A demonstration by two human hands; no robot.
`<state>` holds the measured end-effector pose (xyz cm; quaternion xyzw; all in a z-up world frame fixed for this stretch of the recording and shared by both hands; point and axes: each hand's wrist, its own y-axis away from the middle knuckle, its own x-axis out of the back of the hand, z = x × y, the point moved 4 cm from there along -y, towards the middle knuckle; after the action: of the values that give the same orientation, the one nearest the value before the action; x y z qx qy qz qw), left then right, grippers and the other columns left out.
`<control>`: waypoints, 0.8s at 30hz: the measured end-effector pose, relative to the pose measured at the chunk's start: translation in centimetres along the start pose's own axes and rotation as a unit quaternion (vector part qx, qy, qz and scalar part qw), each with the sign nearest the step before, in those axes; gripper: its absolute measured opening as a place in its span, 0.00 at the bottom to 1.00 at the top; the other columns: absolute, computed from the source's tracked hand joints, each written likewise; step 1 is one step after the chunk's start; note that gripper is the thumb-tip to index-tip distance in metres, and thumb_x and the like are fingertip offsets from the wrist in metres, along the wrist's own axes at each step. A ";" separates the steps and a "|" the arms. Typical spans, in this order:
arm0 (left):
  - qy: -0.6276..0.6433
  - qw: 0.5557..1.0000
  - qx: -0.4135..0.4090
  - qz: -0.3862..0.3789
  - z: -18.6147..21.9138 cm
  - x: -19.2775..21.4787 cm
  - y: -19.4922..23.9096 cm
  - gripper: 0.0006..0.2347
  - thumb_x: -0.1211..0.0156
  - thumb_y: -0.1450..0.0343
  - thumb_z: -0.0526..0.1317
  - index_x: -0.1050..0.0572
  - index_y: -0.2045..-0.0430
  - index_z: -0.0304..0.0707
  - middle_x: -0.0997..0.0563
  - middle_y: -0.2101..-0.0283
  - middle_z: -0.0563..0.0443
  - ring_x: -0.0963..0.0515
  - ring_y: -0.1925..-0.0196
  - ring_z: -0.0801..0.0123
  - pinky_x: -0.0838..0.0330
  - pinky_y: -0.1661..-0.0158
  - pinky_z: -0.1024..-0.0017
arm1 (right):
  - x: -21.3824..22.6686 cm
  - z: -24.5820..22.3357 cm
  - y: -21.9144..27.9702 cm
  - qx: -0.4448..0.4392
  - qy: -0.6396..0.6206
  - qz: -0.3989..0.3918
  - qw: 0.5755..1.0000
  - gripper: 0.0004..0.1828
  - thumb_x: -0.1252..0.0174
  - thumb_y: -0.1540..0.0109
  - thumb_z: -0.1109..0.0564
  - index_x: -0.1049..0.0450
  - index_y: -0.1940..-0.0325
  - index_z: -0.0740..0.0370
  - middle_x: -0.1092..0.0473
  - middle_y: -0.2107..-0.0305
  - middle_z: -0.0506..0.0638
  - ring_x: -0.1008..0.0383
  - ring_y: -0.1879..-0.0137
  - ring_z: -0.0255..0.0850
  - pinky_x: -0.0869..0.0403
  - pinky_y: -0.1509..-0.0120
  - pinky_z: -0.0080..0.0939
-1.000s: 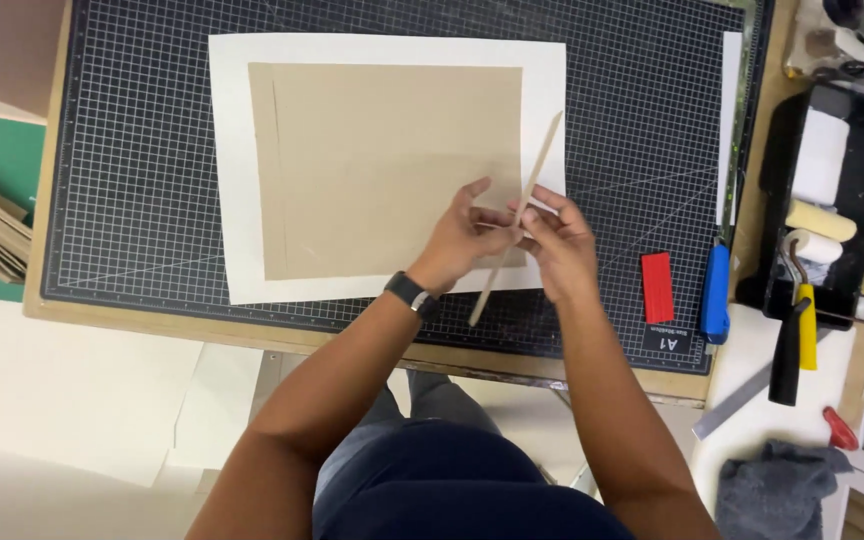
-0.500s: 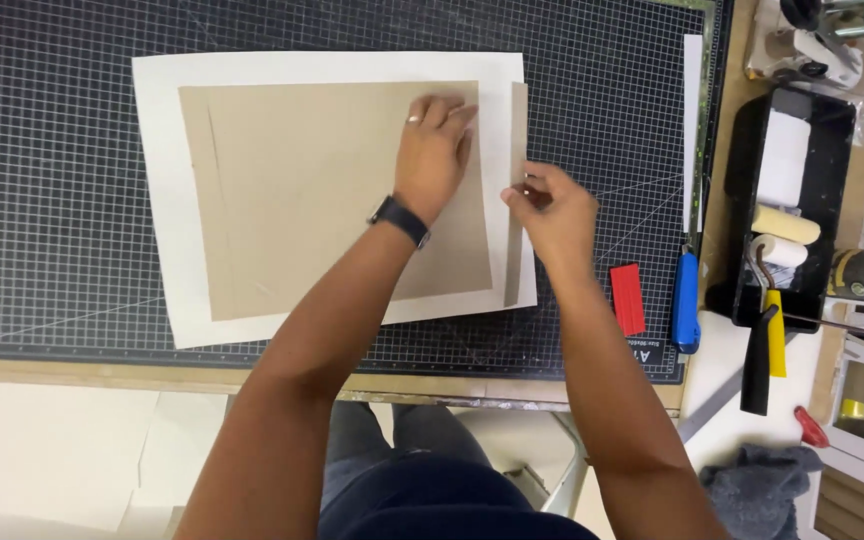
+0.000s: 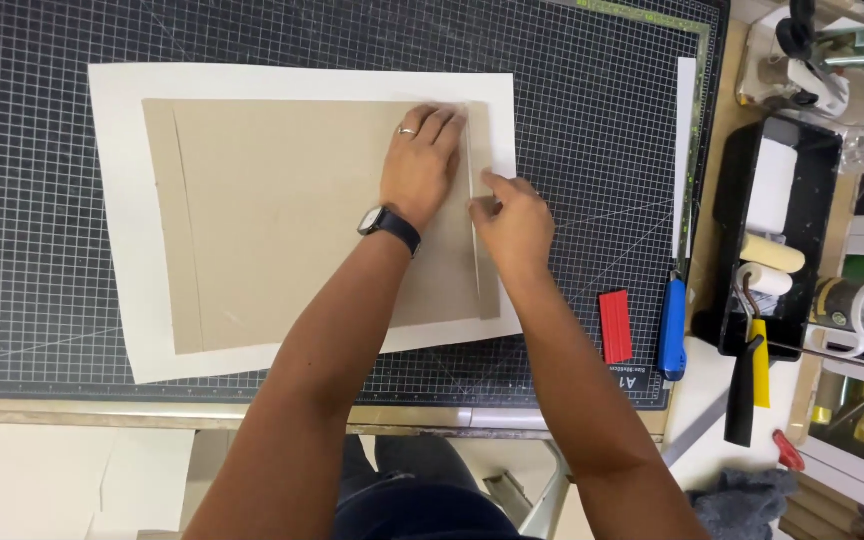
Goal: Assembling cardboard components by applying adhesive, positioning strips, and using a roller for adhesion.
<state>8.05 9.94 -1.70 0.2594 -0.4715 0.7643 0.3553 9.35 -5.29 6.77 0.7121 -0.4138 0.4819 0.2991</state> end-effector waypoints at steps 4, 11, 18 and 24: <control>0.012 1.000 -0.016 0.004 -0.3 -0.3 0.0 0.13 0.38 0.29 0.39 0.19 0.50 0.50 0.22 0.50 0.55 0.30 0.38 0.60 0.30 0.41 0.64 | 0.0 -0.1 -0.2 0.001 0.000 -0.003 1.000 0.21 0.30 0.42 0.56 0.20 0.44 0.55 0.22 0.60 0.55 0.18 0.61 0.46 0.19 0.61 0.46; 0.004 1.000 -0.011 0.007 -0.1 -0.1 0.1 0.13 0.37 0.30 0.40 0.18 0.51 0.54 0.22 0.49 0.55 0.30 0.38 0.59 0.30 0.41 0.64 | -0.1 -0.3 -0.2 0.007 0.008 -0.001 1.000 0.21 0.30 0.42 0.57 0.19 0.45 0.55 0.22 0.60 0.55 0.18 0.61 0.46 0.19 0.61 0.47; -0.009 1.000 -0.010 -0.002 0.0 -0.2 0.2 0.13 0.36 0.30 0.39 0.18 0.51 0.54 0.23 0.48 0.55 0.30 0.37 0.59 0.31 0.41 0.64 | -0.2 -0.4 -0.2 0.021 0.005 0.007 1.000 0.20 0.29 0.42 0.57 0.19 0.45 0.56 0.22 0.61 0.54 0.18 0.62 0.46 0.20 0.61 0.46; -0.005 1.000 -0.009 -0.005 0.0 0.0 0.2 0.13 0.37 0.29 0.40 0.18 0.50 0.54 0.23 0.47 0.55 0.31 0.37 0.59 0.32 0.40 0.63 | 0.0 -0.6 -0.2 0.029 0.011 0.008 0.999 0.21 0.28 0.43 0.56 0.19 0.45 0.56 0.22 0.61 0.53 0.18 0.63 0.45 0.20 0.62 0.44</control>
<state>7.93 9.86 -1.78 0.2623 -0.4791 0.7570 0.3587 9.21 -4.69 6.96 0.7117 -0.4021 0.5042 0.2786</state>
